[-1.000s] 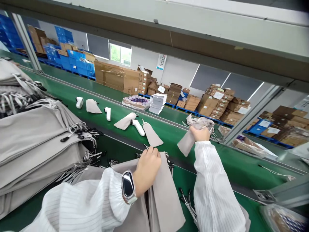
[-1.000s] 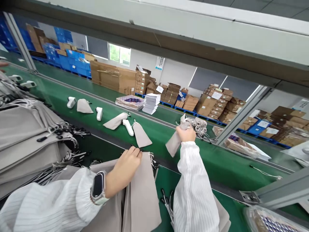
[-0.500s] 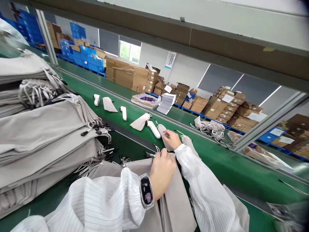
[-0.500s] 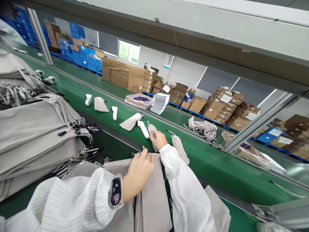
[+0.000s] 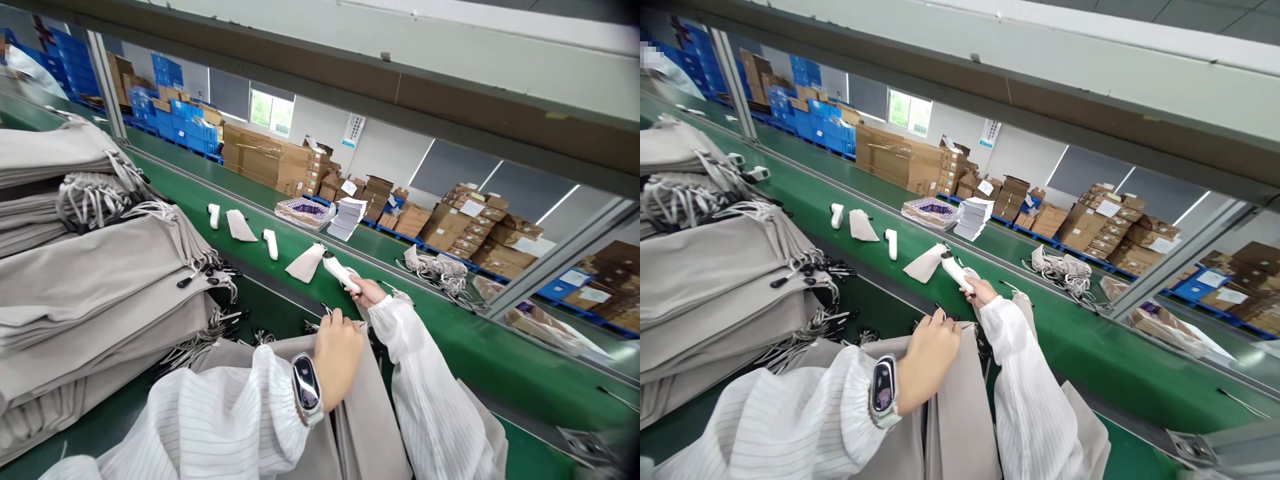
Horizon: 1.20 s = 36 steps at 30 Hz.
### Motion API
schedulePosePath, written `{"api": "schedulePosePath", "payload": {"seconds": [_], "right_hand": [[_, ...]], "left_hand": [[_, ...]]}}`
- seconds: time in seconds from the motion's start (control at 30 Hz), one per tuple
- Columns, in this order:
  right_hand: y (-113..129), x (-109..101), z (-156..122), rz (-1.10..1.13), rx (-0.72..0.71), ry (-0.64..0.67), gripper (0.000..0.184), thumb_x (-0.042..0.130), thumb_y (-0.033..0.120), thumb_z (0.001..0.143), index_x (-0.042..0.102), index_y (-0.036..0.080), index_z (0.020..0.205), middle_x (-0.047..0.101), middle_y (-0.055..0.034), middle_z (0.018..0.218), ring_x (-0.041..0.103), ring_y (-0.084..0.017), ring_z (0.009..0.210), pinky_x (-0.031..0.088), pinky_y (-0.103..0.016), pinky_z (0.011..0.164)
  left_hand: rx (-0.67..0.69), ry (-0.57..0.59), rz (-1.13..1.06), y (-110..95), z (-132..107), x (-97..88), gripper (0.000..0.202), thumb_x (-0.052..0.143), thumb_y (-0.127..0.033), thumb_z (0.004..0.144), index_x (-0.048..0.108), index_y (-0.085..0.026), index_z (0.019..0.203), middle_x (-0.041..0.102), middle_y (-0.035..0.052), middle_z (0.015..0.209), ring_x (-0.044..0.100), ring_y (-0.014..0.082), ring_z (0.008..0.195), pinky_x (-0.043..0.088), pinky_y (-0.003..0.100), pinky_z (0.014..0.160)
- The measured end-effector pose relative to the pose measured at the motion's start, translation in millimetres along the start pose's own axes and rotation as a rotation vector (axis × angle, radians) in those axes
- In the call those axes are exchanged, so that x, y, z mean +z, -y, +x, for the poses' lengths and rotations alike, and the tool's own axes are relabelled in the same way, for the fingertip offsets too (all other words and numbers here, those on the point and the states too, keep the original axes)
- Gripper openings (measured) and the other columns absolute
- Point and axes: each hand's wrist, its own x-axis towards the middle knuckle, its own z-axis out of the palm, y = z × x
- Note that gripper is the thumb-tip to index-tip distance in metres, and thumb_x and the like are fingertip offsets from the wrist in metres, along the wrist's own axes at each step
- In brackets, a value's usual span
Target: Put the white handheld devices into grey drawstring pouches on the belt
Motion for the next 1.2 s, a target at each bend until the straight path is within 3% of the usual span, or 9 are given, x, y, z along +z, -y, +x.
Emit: {"api": "schedulePosePath", "payload": {"seconds": [0.1,0.2,0.33,0.6,0.77,0.87,0.93,1.07,1.2], "right_hand": [[26,-25,-21,0.304,-0.035,0.037,0.029,0.041,0.041,0.077,0.051,0.014,0.076,0.058,-0.0068,0.071,0.055,-0.012,0.059,0.046,-0.025,0.051],[56,-43,-44,0.716,-0.112,0.08,0.02,0.058,0.028,0.068,0.048,0.017,0.081,0.06,-0.0045,0.079,0.058,-0.012,0.071,0.048,-0.024,0.058],[80,-52,-66,0.881,-0.254,0.098,0.037,0.062,0.015,0.062,0.043,0.023,0.093,0.06,0.0013,0.077,0.058,-0.011,0.061,0.048,-0.026,0.058],[88,-48,-73,0.929,-0.303,0.101,0.037,0.058,0.032,0.07,0.034,0.032,0.099,0.056,0.0066,0.074,0.056,-0.009,0.057,0.047,-0.027,0.057],[85,-42,-77,0.641,-0.074,0.434,0.051,0.037,0.067,0.066,0.049,0.018,0.076,0.054,0.0004,0.062,0.055,-0.012,0.057,0.046,-0.026,0.055],[86,-35,-83,0.286,-0.04,0.537,0.06,0.026,0.07,0.067,0.052,0.017,0.064,0.051,-0.0002,0.054,0.051,-0.011,0.051,0.044,-0.026,0.051],[87,-31,-85,0.041,-0.187,0.352,0.059,0.023,0.066,0.072,0.053,0.017,0.061,0.05,-0.0005,0.053,0.05,-0.012,0.053,0.041,-0.025,0.054],[77,-35,-77,-0.297,-0.512,-0.364,0.043,0.029,0.053,0.079,0.052,0.019,0.066,0.049,0.0013,0.055,0.047,-0.011,0.055,0.036,-0.023,0.06],[49,-59,-56,-0.31,-0.432,-0.657,0.043,0.03,0.05,0.078,0.043,0.019,0.052,0.045,0.0008,0.048,0.045,-0.011,0.05,0.036,-0.023,0.059]], "left_hand": [[0.072,-0.006,-0.032,7,0,-13.4,0.015,0.049,-0.004,0.07,0.051,-0.009,0.083,0.057,0.0099,0.075,0.052,0.0247,0.076,0.039,0.036,0.065],[0.164,-0.01,-0.165,17,5,-25.8,0.004,0.042,-0.014,0.08,0.045,-0.014,0.082,0.054,0.0031,0.07,0.053,0.0173,0.064,0.039,0.028,0.057],[0.224,0.023,-0.522,28,14,-39.1,0.019,0.035,-0.024,0.085,0.041,-0.016,0.068,0.05,-0.0015,0.066,0.049,0.0122,0.06,0.033,0.022,0.05],[0.28,-0.031,-0.655,27,20,-37.5,0.018,0.033,-0.022,0.086,0.041,-0.017,0.071,0.045,-0.0019,0.071,0.043,0.0115,0.065,0.033,0.022,0.059],[0.155,-0.262,-0.656,28,25,-38.4,0.019,0.029,-0.024,0.088,0.042,-0.017,0.076,0.043,-0.0006,0.074,0.044,0.0117,0.07,0.035,0.022,0.063],[0.129,-0.315,-0.592,32,26,-38.3,0.021,0.028,-0.025,0.088,0.044,-0.017,0.077,0.043,0.0016,0.083,0.046,0.0124,0.075,0.037,0.023,0.067],[0.076,-0.312,-0.525,36,25,-37.2,0.02,0.029,-0.028,0.087,0.045,-0.017,0.081,0.042,0.0037,0.091,0.049,0.0139,0.077,0.038,0.024,0.067],[-0.144,-0.136,-0.457,42,20,-44.5,0.029,0.036,-0.041,0.082,0.048,-0.014,0.083,0.047,0.0041,0.075,0.05,0.0168,0.062,0.036,0.025,0.054],[-0.119,0.238,-0.812,35,10,-68.5,0.04,0.033,-0.045,0.081,0.042,-0.016,0.054,0.033,-0.0034,0.045,0.032,0.0089,0.039,0.023,0.02,0.04]]}}
